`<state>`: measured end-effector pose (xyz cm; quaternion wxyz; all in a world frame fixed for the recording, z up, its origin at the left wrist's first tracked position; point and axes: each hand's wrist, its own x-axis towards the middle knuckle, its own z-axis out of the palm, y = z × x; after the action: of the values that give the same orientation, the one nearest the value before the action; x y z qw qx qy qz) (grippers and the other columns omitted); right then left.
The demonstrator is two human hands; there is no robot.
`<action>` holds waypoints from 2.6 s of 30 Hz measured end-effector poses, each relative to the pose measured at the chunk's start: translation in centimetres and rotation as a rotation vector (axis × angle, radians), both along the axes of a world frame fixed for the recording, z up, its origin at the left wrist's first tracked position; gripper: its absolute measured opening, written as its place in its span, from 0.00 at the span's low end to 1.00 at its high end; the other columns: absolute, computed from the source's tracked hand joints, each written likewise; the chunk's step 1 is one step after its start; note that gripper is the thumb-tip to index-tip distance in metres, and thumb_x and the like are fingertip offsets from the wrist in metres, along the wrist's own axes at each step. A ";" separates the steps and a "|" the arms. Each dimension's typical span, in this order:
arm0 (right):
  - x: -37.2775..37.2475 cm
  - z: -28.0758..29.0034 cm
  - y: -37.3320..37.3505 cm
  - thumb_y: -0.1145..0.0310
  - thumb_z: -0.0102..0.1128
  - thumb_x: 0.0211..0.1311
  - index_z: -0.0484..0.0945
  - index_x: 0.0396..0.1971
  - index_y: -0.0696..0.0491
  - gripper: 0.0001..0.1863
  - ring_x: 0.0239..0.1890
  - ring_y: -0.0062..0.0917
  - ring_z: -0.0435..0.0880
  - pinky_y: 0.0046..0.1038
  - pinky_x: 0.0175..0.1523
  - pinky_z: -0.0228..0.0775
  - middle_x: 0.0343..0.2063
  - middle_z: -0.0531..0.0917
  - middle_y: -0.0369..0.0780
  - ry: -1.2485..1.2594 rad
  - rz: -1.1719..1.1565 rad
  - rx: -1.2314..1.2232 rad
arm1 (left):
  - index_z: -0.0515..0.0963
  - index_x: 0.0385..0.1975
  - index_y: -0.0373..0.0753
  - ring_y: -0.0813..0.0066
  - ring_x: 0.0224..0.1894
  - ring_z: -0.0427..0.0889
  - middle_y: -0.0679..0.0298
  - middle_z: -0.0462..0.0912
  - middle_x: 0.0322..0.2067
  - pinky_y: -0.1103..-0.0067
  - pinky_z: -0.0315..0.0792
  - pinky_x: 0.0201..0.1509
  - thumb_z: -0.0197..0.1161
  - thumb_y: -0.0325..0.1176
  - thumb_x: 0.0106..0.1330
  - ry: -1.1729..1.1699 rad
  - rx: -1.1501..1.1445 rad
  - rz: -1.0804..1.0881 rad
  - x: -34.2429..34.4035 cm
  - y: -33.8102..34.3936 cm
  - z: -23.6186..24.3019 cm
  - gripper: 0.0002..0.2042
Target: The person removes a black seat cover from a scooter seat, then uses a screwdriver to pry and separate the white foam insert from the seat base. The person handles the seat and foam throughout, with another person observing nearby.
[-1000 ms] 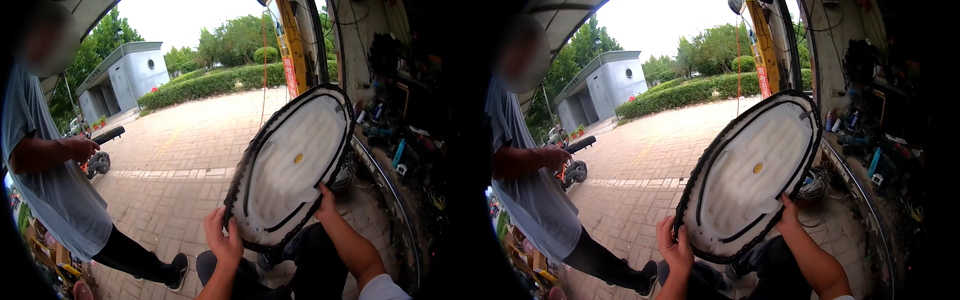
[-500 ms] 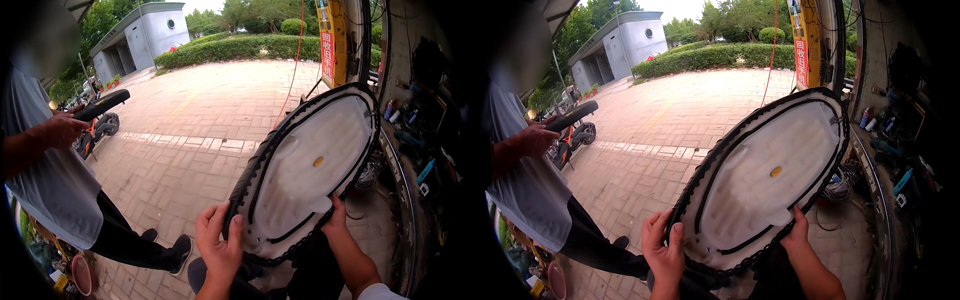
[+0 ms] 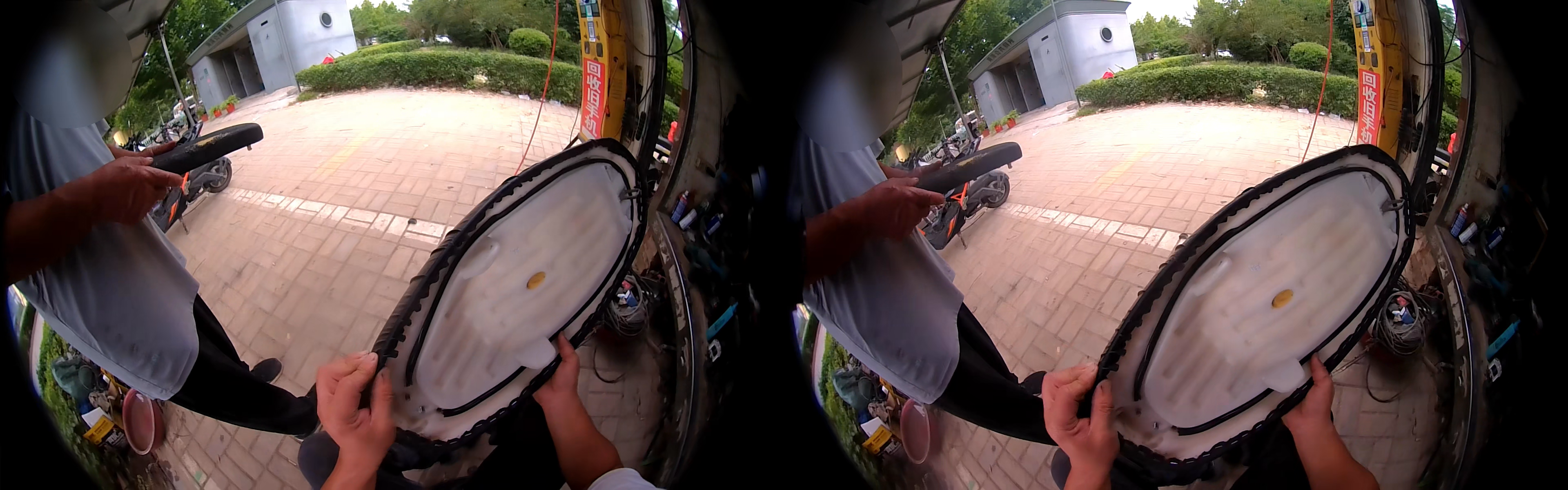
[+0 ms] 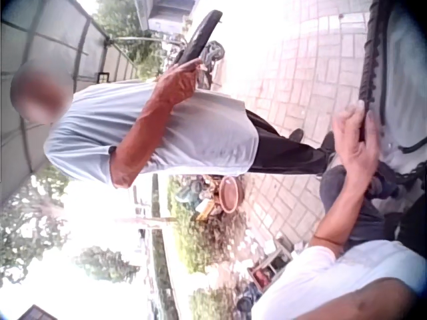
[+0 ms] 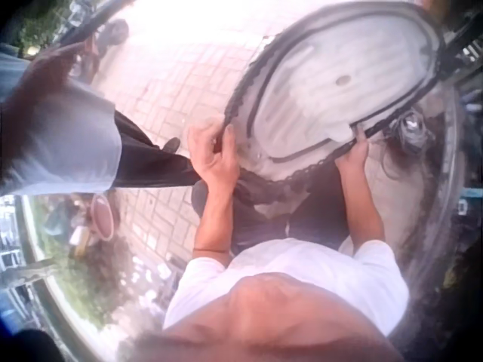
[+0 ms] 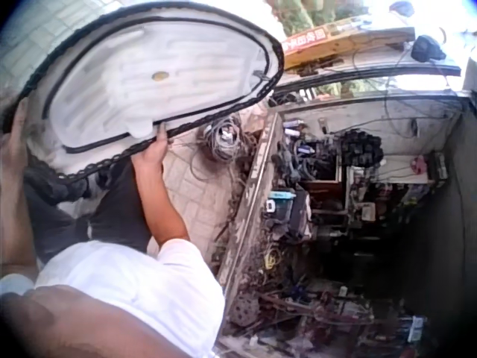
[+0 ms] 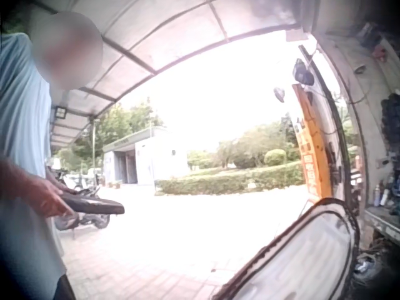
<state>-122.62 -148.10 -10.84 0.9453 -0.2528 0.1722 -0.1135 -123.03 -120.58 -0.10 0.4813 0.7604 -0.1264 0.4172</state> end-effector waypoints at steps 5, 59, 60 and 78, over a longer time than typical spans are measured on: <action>-0.5 0.1 -0.3 0.54 0.49 0.68 0.69 0.60 0.52 0.26 0.60 0.37 0.73 0.42 0.67 0.60 0.57 0.76 0.40 -0.046 0.050 0.010 | 0.81 0.31 0.38 0.62 0.43 0.79 0.56 0.77 0.38 0.76 0.72 0.47 0.65 0.14 0.50 -0.061 0.138 0.015 -0.6 0.7 -0.7 0.11; -63.3 7.3 -11.9 0.58 0.59 0.67 0.78 0.49 0.61 0.21 0.38 0.24 0.78 0.30 0.47 0.69 0.37 0.84 0.40 1.216 -1.334 -0.945 | 0.45 0.73 0.38 0.59 0.62 0.70 0.52 0.65 0.63 0.69 0.71 0.58 0.61 0.22 0.61 0.874 0.529 -2.218 -26.9 -36.8 -11.0 0.41; -64.1 6.9 -11.1 0.58 0.60 0.67 0.78 0.49 0.59 0.20 0.34 0.26 0.80 0.31 0.44 0.70 0.33 0.85 0.42 1.314 -1.321 -0.975 | 0.45 0.73 0.39 0.60 0.63 0.68 0.53 0.64 0.64 0.70 0.70 0.58 0.61 0.23 0.61 0.862 0.520 -2.169 -26.6 -36.7 -11.6 0.41; -68.9 -11.8 -0.3 0.72 0.52 0.55 0.67 0.60 0.54 0.28 0.61 0.37 0.66 0.45 0.62 0.60 0.61 0.68 0.41 2.223 -0.017 -1.880 | 0.52 0.69 0.33 0.51 0.59 0.72 0.47 0.69 0.61 0.60 0.70 0.62 0.50 0.35 0.71 0.947 0.121 -1.139 4.9 -14.7 -11.0 0.29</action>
<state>-191.57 -148.36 -22.68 -0.1849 -0.7206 0.6653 0.0629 -118.11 -135.28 -11.10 0.5834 0.7007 -0.3029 -0.2773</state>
